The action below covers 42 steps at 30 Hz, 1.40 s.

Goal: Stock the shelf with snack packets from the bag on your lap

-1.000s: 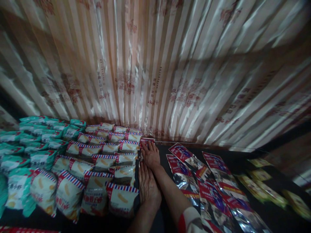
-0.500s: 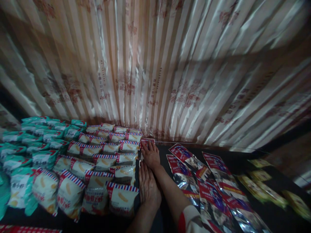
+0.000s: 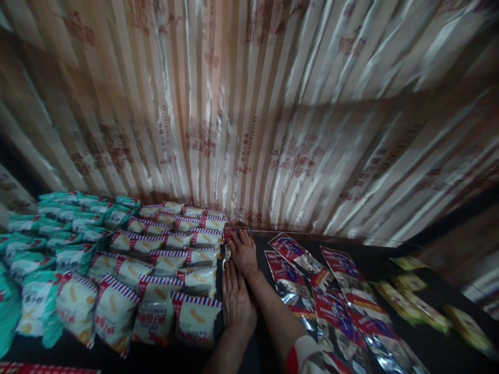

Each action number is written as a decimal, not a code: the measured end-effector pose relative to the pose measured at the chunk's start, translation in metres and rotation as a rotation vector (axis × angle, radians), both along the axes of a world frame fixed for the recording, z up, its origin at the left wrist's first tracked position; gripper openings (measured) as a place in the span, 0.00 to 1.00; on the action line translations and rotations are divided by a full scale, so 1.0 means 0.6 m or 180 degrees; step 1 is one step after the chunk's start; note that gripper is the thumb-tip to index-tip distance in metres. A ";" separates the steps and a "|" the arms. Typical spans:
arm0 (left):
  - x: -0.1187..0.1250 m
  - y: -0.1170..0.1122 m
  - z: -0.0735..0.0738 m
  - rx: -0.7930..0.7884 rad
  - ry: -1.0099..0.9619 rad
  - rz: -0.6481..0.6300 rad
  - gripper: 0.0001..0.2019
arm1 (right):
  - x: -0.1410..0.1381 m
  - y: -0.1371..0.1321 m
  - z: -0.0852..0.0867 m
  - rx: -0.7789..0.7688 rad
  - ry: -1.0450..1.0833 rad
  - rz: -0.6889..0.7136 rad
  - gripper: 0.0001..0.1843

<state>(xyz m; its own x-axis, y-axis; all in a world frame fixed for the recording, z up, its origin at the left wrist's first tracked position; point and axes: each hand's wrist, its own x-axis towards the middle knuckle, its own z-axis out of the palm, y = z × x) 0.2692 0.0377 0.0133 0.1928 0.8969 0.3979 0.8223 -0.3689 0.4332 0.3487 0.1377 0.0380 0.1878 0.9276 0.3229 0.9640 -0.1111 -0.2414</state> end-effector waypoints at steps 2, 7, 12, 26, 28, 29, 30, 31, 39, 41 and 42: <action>-0.001 0.000 0.000 0.0049 0.0018 -0.0006 0.25 | 0.001 -0.011 0.000 0.0112 0.0081 -0.0040 0.20; -0.003 -0.003 0.005 0.0127 -0.0051 -0.0068 0.25 | 0.007 -0.057 0.002 0.0387 0.0350 -0.0043 0.21; -0.005 -0.016 0.008 0.0148 -0.0233 -0.0194 0.24 | 0.012 -0.105 0.013 0.0456 0.0688 0.0049 0.23; -0.062 -0.130 0.003 -0.0112 0.0130 -0.0476 0.25 | -0.046 -0.250 0.011 0.0196 0.1135 -0.0094 0.26; -0.075 -0.148 -0.003 -0.0077 0.0240 -0.0556 0.25 | -0.055 -0.271 0.003 0.0201 0.1176 -0.0089 0.26; -0.082 -0.157 -0.005 -0.0044 0.0282 -0.0600 0.26 | -0.060 -0.281 -0.002 0.0219 0.1199 -0.0088 0.26; -0.088 -0.166 -0.008 0.0003 0.0306 -0.0640 0.26 | -0.064 -0.291 -0.007 0.0247 0.1222 -0.0096 0.26; -0.096 -0.175 -0.011 0.0065 0.0314 -0.0679 0.26 | -0.069 -0.301 -0.011 0.0287 0.1241 -0.0105 0.26; -0.164 -0.253 -0.049 0.0585 0.0363 -0.1261 0.28 | -0.117 -0.404 -0.041 0.0763 0.1222 0.0109 0.20; -0.176 -0.271 -0.067 0.0439 0.0411 -0.1342 0.29 | -0.131 -0.433 -0.048 0.0827 0.1124 0.0207 0.18; -0.181 -0.279 -0.076 0.0316 0.0421 -0.1353 0.29 | -0.137 -0.446 -0.052 0.0862 0.1069 0.0265 0.18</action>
